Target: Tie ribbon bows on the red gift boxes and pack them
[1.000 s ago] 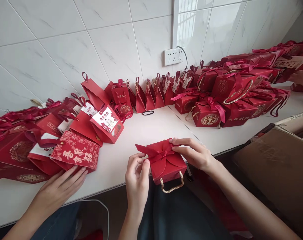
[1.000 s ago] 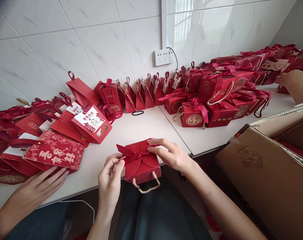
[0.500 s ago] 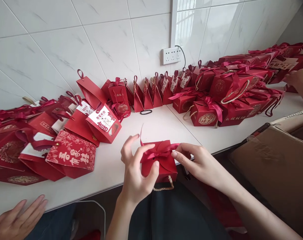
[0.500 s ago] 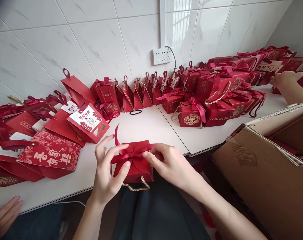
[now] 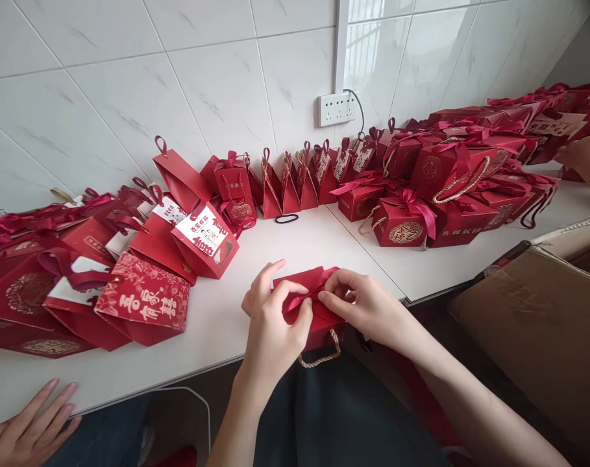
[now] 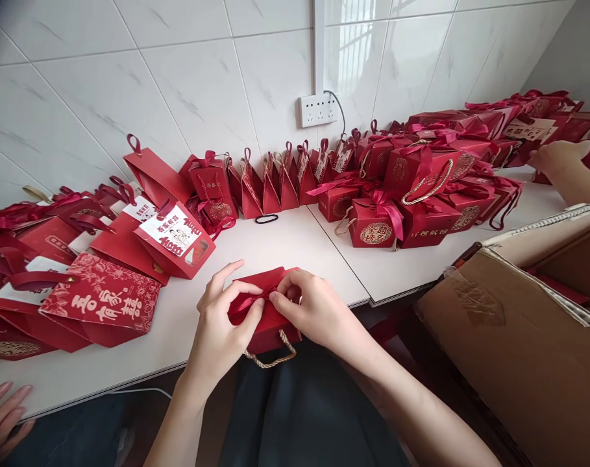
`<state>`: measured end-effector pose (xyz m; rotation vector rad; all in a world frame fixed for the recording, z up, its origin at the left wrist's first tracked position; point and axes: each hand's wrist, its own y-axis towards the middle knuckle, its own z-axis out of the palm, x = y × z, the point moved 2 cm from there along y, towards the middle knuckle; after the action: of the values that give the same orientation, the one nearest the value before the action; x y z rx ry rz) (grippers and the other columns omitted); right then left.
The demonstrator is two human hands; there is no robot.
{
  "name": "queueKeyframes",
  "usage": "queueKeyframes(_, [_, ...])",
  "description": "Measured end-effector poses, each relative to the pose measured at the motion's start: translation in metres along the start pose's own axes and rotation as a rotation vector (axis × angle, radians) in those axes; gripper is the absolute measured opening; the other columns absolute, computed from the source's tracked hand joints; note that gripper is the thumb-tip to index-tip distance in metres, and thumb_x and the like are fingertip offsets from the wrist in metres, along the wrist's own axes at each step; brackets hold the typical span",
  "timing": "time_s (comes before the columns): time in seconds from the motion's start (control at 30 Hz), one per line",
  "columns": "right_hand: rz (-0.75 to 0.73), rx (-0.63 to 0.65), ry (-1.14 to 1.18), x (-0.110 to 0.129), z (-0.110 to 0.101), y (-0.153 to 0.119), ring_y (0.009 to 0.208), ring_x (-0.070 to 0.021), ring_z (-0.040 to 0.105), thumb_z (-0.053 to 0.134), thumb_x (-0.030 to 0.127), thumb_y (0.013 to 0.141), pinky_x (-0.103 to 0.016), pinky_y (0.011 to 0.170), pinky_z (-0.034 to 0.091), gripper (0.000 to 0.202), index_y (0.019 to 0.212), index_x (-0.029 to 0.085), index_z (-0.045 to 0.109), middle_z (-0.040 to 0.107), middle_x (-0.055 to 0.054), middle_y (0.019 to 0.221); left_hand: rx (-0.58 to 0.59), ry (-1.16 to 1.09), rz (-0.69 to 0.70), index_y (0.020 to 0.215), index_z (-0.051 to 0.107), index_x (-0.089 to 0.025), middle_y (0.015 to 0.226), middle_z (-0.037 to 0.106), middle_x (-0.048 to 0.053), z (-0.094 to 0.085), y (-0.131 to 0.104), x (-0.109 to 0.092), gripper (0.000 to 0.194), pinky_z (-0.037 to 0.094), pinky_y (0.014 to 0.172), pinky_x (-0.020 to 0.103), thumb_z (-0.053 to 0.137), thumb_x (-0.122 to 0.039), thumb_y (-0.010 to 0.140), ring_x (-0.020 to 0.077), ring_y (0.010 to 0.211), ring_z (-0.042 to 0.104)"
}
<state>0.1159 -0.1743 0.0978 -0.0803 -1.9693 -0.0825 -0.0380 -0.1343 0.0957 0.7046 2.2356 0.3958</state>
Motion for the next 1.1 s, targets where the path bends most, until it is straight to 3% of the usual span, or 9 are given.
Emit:
queueKeyframes(0.13, [0.0, 0.126, 0.291, -0.01, -0.002, 0.008, 0.063, -0.0106, 0.048, 0.06, 0.04, 0.08, -0.024, 0.062, 0.039, 0.026, 0.07, 0.017, 0.054, 0.055, 0.002, 0.068, -0.025, -0.045, -0.095, 0.075, 0.062, -0.023, 0.129, 0.05, 0.007, -0.001, 0.002, 0.003, 0.009, 0.035, 0.101, 0.05, 0.056, -0.027, 0.079, 0.0283, 0.12, 0.049])
queueKeyframes(0.27, [0.031, 0.166, 0.497, -0.02, -0.001, 0.012, 0.065, -0.0103, 0.047, 0.063, 0.044, 0.078, -0.024, 0.065, 0.037, 0.031, 0.07, 0.016, 0.052, 0.053, 0.002, 0.068, -0.025, -0.117, -0.12, 0.08, 0.062, -0.023, 0.129, 0.049, 0.007, -0.001, -0.002, 0.005, 0.009, 0.038, 0.098, 0.044, 0.056, -0.03, 0.08, 0.0272, 0.12, 0.048])
queueKeyframes(0.37, [0.028, 0.151, 0.503, -0.023, 0.0, 0.012, 0.066, -0.0103, 0.046, 0.064, 0.046, 0.077, -0.024, 0.065, 0.035, 0.033, 0.07, 0.016, 0.051, 0.052, 0.003, 0.068, -0.215, -0.193, -0.139, 0.1, 0.057, -0.023, 0.124, 0.05, 0.007, -0.009, -0.011, 0.006, 0.022, 0.036, 0.098, 0.038, 0.055, -0.034, 0.08, 0.0248, 0.118, 0.047])
queueKeyframes(0.43, [0.016, 0.146, 0.466, -0.023, 0.001, 0.011, 0.067, -0.0103, 0.045, 0.063, 0.046, 0.078, -0.024, 0.065, 0.035, 0.033, 0.071, 0.016, 0.052, 0.051, 0.003, 0.069, -0.349, -0.218, -0.247, 0.095, 0.054, -0.022, 0.102, 0.055, 0.004, -0.017, -0.019, 0.01, 0.021, 0.038, 0.089, 0.033, 0.054, -0.038, 0.081, 0.0208, 0.102, 0.052])
queueKeyframes(0.47, [0.008, 0.149, 0.45, -0.022, 0.002, 0.011, 0.067, -0.0103, 0.045, 0.063, 0.046, 0.078, -0.024, 0.065, 0.034, 0.033, 0.071, 0.016, 0.052, 0.051, 0.003, 0.069, -0.353, -0.232, -0.317, 0.084, 0.052, -0.021, 0.086, 0.053, 0.002, -0.019, -0.022, 0.011, 0.02, 0.039, 0.08, 0.03, 0.052, -0.041, 0.082, 0.0182, 0.088, 0.053])
queueKeyframes(0.53, [-0.007, 0.153, 0.427, -0.021, 0.003, 0.01, 0.067, -0.0102, 0.045, 0.062, 0.046, 0.079, -0.024, 0.065, 0.034, 0.032, 0.071, 0.017, 0.051, 0.05, 0.003, 0.07, -0.241, -0.29, -0.455, 0.064, 0.042, -0.021, 0.063, 0.039, -0.002, -0.021, -0.026, 0.013, 0.035, 0.035, 0.06, 0.025, 0.047, -0.049, 0.084, 0.0138, 0.062, 0.042])
queueKeyframes(0.6, [-0.014, 0.149, 0.416, -0.02, 0.004, 0.011, 0.068, -0.0103, 0.045, 0.062, 0.047, 0.079, -0.024, 0.065, 0.034, 0.034, 0.072, 0.017, 0.051, 0.05, 0.003, 0.07, -0.085, -0.38, -0.546, 0.056, 0.031, -0.021, 0.056, 0.027, -0.004, -0.02, -0.026, 0.014, 0.046, 0.027, 0.05, 0.025, 0.047, -0.055, 0.082, 0.0118, 0.053, 0.03])
queueKeyframes(0.73, [-0.017, 0.135, 0.42, -0.019, 0.004, 0.011, 0.068, -0.0109, 0.047, 0.061, 0.049, 0.079, -0.025, 0.064, 0.035, 0.035, 0.072, 0.017, 0.05, 0.051, 0.002, 0.071, 0.062, -0.491, -0.566, 0.056, 0.032, -0.02, 0.056, 0.027, -0.004, -0.017, -0.022, 0.018, 0.047, 0.025, 0.048, 0.022, 0.058, -0.055, 0.076, 0.0098, 0.053, 0.028])
queueKeyframes(1.1, [0.035, 0.228, 0.835, -0.036, 0.009, 0.015, 0.061, -0.0083, 0.043, 0.066, 0.034, 0.078, -0.024, 0.065, 0.035, 0.025, 0.068, 0.016, 0.053, 0.049, 0.004, 0.064, 0.03, -0.846, -0.427, 0.062, 0.033, -0.019, 0.06, 0.027, -0.005, 0.008, -0.027, 0.053, 0.04, 0.026, 0.05, 0.021, 0.054, -0.046, 0.085, 0.0091, 0.055, 0.025])
